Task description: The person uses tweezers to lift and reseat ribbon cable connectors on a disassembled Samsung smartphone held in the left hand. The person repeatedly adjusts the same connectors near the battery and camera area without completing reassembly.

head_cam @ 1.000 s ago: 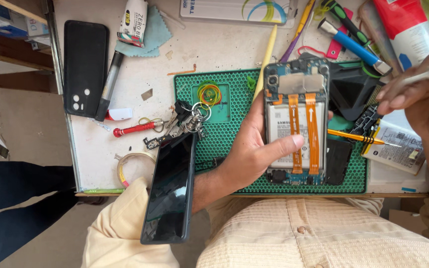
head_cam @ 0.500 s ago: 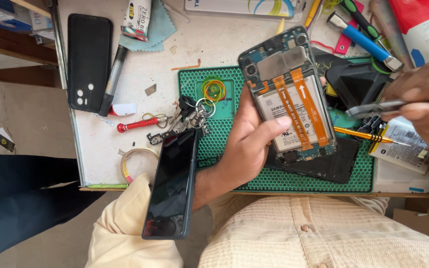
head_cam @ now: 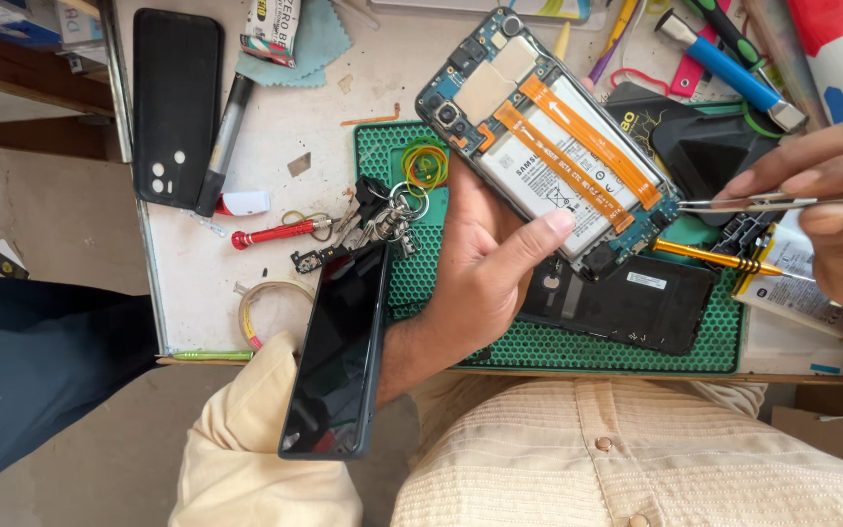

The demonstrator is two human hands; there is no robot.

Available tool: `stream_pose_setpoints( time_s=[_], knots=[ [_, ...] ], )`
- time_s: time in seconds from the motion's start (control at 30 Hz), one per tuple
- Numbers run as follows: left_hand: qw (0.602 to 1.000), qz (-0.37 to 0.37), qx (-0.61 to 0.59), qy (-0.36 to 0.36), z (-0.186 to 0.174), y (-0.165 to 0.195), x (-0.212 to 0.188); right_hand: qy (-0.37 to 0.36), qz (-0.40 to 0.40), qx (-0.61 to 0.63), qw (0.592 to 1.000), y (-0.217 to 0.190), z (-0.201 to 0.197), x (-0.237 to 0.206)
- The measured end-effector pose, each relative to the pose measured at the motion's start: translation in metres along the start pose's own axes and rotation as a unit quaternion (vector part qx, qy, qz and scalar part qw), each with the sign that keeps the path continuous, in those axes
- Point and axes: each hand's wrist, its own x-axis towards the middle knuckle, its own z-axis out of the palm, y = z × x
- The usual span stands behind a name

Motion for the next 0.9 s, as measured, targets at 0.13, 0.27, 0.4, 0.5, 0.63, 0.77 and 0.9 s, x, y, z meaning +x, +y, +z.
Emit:
stream_pose_setpoints(
  time_s=[0.13,0.27,0.4,0.5,0.63,0.77,0.9],
  knots=[
    [1.0,0.011,0.006,-0.006,-0.002,0.002,-0.001,-0.004,0.01,-0.036,0.999,0.004,0.002,0.0],
    [1.0,0.004,-0.003,-0.006,-0.001,0.0,0.0,-0.004,0.005,-0.066,0.998,-0.003,0.004,0.002],
    [1.0,-0.002,-0.014,-0.003,-0.001,0.001,0.0,-0.048,-0.047,-0.092,0.994,0.002,-0.004,0.005],
    [1.0,-0.012,-0.024,-0.005,-0.001,0.001,0.001,-0.064,-0.065,-0.098,0.991,0.019,-0.016,-0.009],
    [0.999,-0.009,-0.032,-0.008,-0.001,0.002,0.0,-0.091,-0.068,-0.13,0.985,0.037,-0.022,-0.042],
    [0.999,-0.018,-0.047,0.003,-0.002,0.003,0.002,-0.149,0.167,-0.11,0.968,0.034,-0.018,-0.037],
    [0.995,-0.034,-0.089,0.02,-0.003,0.005,0.003,-0.303,0.162,-0.136,0.929,0.004,-0.035,0.003]
  ],
)
